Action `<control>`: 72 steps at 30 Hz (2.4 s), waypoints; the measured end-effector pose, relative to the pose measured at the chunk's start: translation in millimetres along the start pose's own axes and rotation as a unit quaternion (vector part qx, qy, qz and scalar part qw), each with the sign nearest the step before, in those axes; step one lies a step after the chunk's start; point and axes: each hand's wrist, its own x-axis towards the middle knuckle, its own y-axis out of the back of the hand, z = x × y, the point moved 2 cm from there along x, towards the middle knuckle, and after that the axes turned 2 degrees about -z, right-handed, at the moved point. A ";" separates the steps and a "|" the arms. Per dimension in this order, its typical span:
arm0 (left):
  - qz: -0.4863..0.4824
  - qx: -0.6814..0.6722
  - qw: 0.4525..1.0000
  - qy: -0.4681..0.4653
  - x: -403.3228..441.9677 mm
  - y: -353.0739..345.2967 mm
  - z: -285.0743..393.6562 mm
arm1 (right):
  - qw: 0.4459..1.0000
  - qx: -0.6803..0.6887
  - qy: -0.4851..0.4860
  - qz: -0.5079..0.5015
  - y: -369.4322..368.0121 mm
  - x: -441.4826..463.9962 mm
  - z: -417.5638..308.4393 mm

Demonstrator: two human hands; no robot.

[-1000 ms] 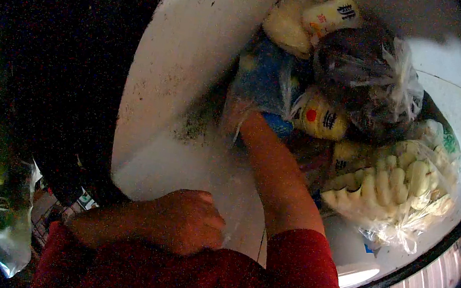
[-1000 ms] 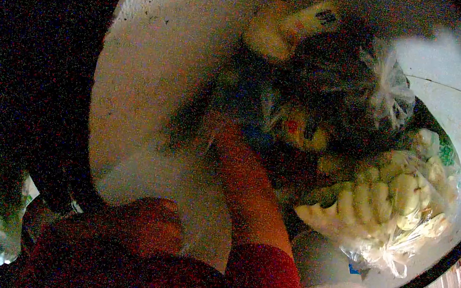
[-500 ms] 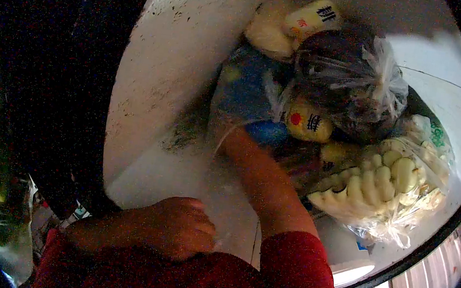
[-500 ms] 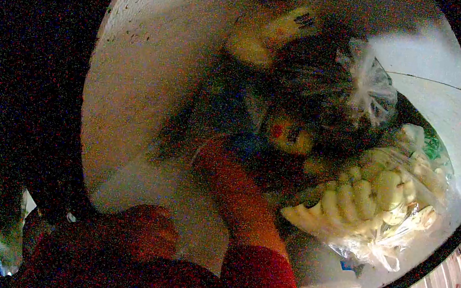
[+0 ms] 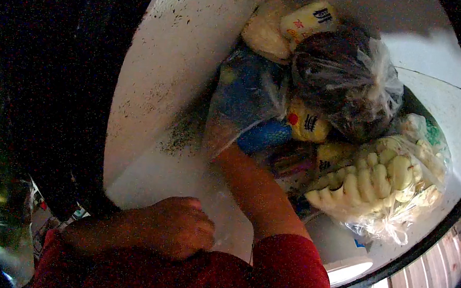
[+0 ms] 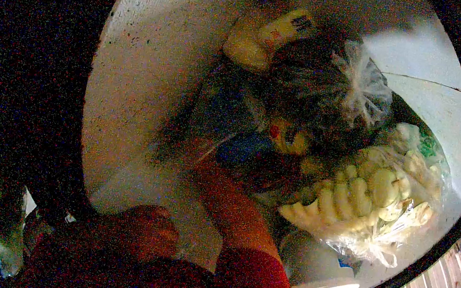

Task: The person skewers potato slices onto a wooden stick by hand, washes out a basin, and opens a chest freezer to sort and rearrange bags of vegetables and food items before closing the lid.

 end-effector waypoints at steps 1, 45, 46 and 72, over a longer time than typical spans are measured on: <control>0.001 -0.008 1.000 0.004 0.6 -0.4 -0.8 | 1.000 -0.003 -0.001 -0.002 -0.2 -1.8 0.0; 0.421 -0.035 0.862 0.281 233.2 139.8 -302.5 | 0.764 0.355 -0.132 0.523 102.1 -311.3 8.8; 0.418 -0.053 0.862 0.281 233.7 144.4 -289.9 | 0.764 0.357 -0.136 0.519 103.1 -310.5 10.6; 0.415 -0.034 0.905 0.088 199.1 167.0 -73.1 | 0.813 0.327 -0.113 0.469 101.3 -331.0 -8.4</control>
